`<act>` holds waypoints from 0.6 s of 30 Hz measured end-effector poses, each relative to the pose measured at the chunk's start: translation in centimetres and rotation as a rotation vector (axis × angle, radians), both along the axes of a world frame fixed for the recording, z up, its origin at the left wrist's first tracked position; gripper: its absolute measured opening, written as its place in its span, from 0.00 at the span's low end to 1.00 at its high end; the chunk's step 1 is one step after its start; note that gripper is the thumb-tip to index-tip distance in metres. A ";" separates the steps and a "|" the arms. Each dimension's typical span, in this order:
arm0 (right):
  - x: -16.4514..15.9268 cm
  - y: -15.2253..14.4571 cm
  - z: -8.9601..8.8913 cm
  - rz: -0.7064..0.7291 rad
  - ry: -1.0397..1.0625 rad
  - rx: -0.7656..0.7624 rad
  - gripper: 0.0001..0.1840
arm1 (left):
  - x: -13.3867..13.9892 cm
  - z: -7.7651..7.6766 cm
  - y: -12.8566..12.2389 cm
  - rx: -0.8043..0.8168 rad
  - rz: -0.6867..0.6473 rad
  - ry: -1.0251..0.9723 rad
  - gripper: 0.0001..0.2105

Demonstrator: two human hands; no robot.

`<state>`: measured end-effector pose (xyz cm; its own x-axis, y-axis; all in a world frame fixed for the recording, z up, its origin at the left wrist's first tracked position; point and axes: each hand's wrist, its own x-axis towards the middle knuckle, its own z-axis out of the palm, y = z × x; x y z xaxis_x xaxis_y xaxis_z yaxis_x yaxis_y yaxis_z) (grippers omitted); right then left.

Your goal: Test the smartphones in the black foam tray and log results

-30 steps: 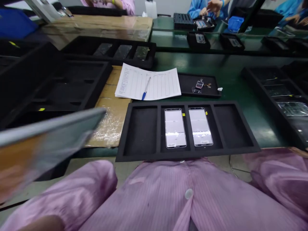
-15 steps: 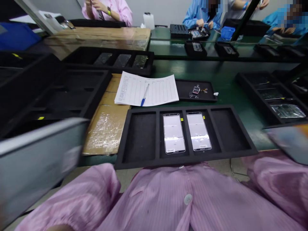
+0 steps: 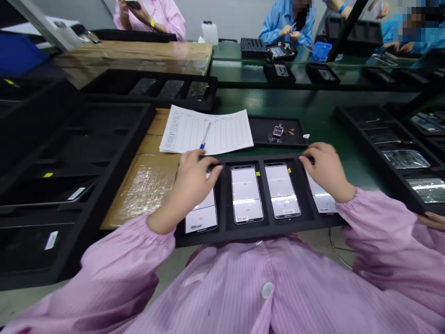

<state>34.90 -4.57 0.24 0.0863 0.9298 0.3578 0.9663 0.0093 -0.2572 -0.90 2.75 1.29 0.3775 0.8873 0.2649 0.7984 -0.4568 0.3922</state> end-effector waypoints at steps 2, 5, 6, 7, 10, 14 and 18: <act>-2.4 0.6 -0.1 0.140 -0.002 -0.097 0.14 | 2.5 0.0 -0.6 -0.013 -0.128 0.119 0.18; -4.4 0.8 -1.1 0.198 -0.059 -0.160 0.15 | 5.0 -0.6 -1.0 -0.084 -0.170 0.213 0.19; -4.6 0.8 -1.5 0.203 -0.076 -0.152 0.16 | 5.4 -0.9 -0.9 -0.095 -0.169 0.213 0.19; -4.6 0.7 -1.8 0.210 -0.079 -0.145 0.17 | 5.6 -1.2 -0.8 -0.104 -0.168 0.200 0.20; -4.0 1.0 -2.2 0.222 -0.028 -0.157 0.20 | 5.6 -1.4 -0.2 -0.121 -0.145 0.125 0.19; -4.2 0.6 0.5 0.234 0.279 -0.174 0.18 | 4.7 0.3 -1.0 -0.156 -0.185 -0.111 0.14; -4.0 -4.7 5.5 0.338 0.710 -0.264 0.19 | 1.6 3.3 -4.5 -0.411 -0.280 -0.446 0.19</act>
